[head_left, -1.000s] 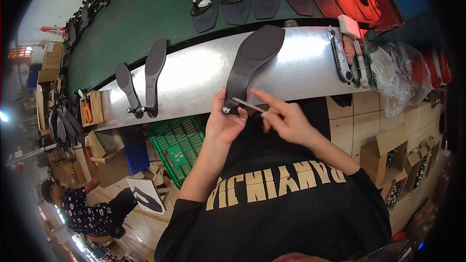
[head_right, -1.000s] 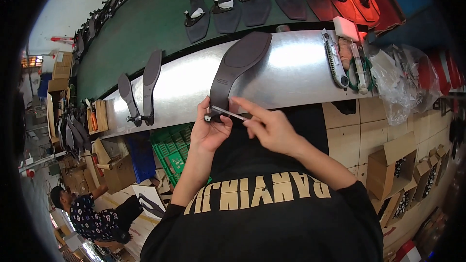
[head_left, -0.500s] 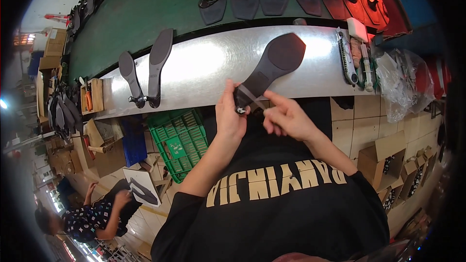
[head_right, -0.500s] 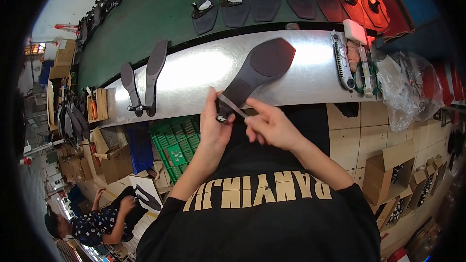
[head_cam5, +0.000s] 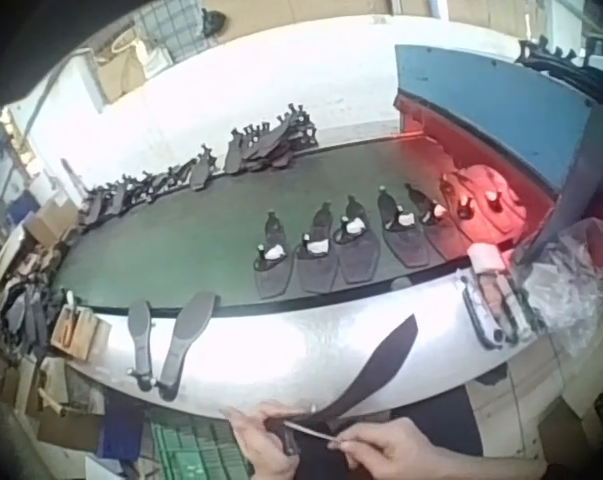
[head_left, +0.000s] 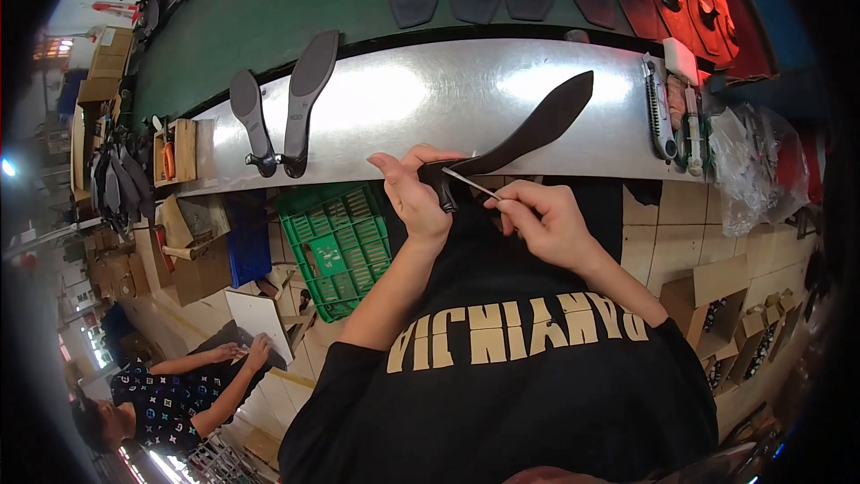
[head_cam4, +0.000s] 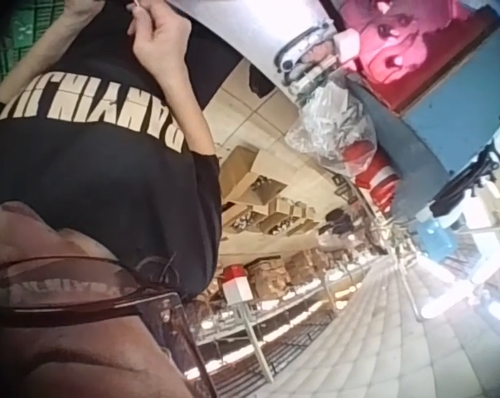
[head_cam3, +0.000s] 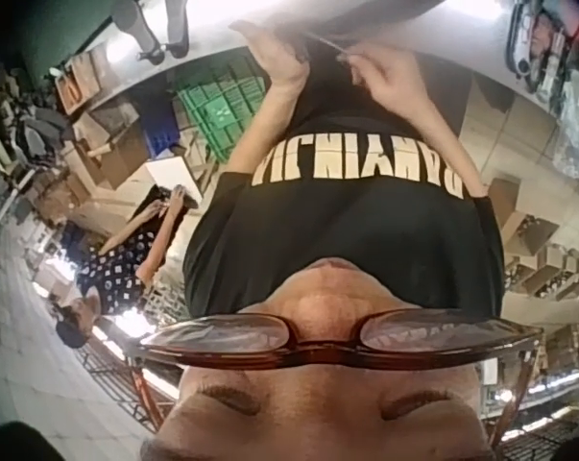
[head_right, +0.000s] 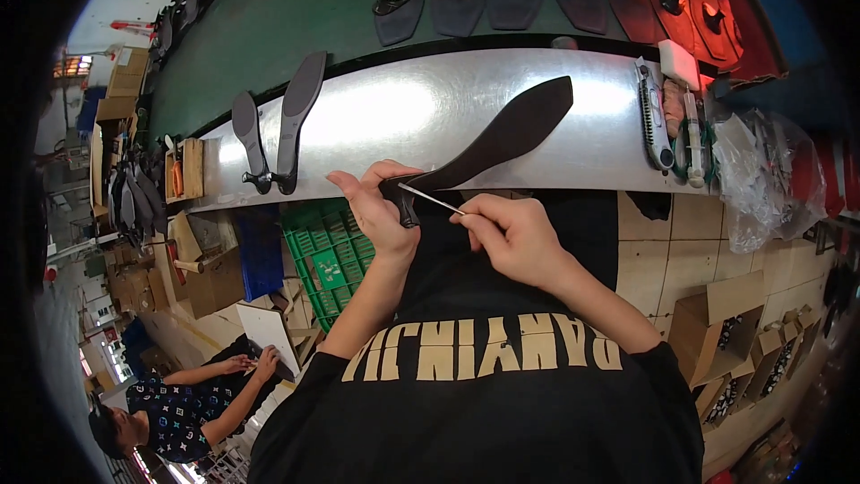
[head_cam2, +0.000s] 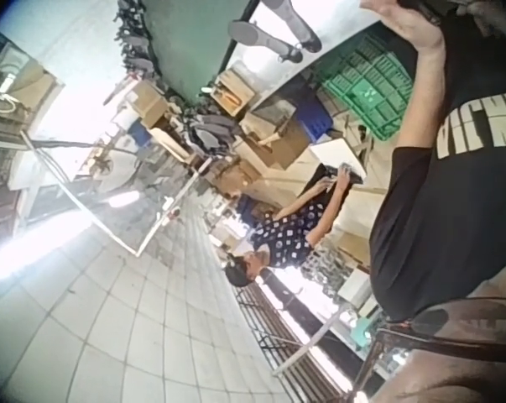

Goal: The recorder is assembling shoe components, specifically attaching and cleaning heel pieces and outsoles.

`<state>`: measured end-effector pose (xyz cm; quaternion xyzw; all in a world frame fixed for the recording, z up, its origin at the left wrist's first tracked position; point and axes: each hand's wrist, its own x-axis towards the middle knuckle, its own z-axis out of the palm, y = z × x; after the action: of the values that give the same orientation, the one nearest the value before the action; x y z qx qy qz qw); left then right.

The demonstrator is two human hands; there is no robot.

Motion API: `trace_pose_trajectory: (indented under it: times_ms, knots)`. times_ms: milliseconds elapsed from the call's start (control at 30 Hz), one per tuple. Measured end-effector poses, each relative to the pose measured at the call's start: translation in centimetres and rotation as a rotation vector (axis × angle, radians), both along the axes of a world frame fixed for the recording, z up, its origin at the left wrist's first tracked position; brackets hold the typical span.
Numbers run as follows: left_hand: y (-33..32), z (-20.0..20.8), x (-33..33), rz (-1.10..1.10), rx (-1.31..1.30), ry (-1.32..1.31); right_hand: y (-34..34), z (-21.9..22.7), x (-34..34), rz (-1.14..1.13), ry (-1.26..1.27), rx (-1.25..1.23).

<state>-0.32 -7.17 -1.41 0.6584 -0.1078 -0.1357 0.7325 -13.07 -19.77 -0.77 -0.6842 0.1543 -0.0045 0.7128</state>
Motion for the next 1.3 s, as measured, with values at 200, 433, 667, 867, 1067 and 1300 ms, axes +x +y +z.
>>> trace_pose_trajectory:
  times_ms: [200,433,667,867,1067,1300]
  knots:
    - [0.2,0.2,0.1,-0.058,-0.166,0.253,1.5,0.2,0.0,-0.087,-0.366,-0.577]
    - [-0.7,1.6,1.1,-0.02,-0.472,1.133,0.7,0.5,0.5,-0.197,-0.374,-0.68]
    - [-0.9,-1.8,0.6,-0.24,-0.815,1.075,2.0,1.2,0.8,-0.073,-0.253,-0.564]
    - [0.1,-1.2,4.0,-0.042,-0.782,1.2,3.4,1.4,0.2,0.1,-0.373,-0.576]
    - [7.5,3.6,14.7,0.311,-0.568,0.607,-1.7,0.8,1.3,-0.258,-0.167,-0.575]
    - [15.5,5.1,17.5,0.463,0.124,0.144,-9.2,-0.4,0.0,-0.465,-0.148,-0.806]
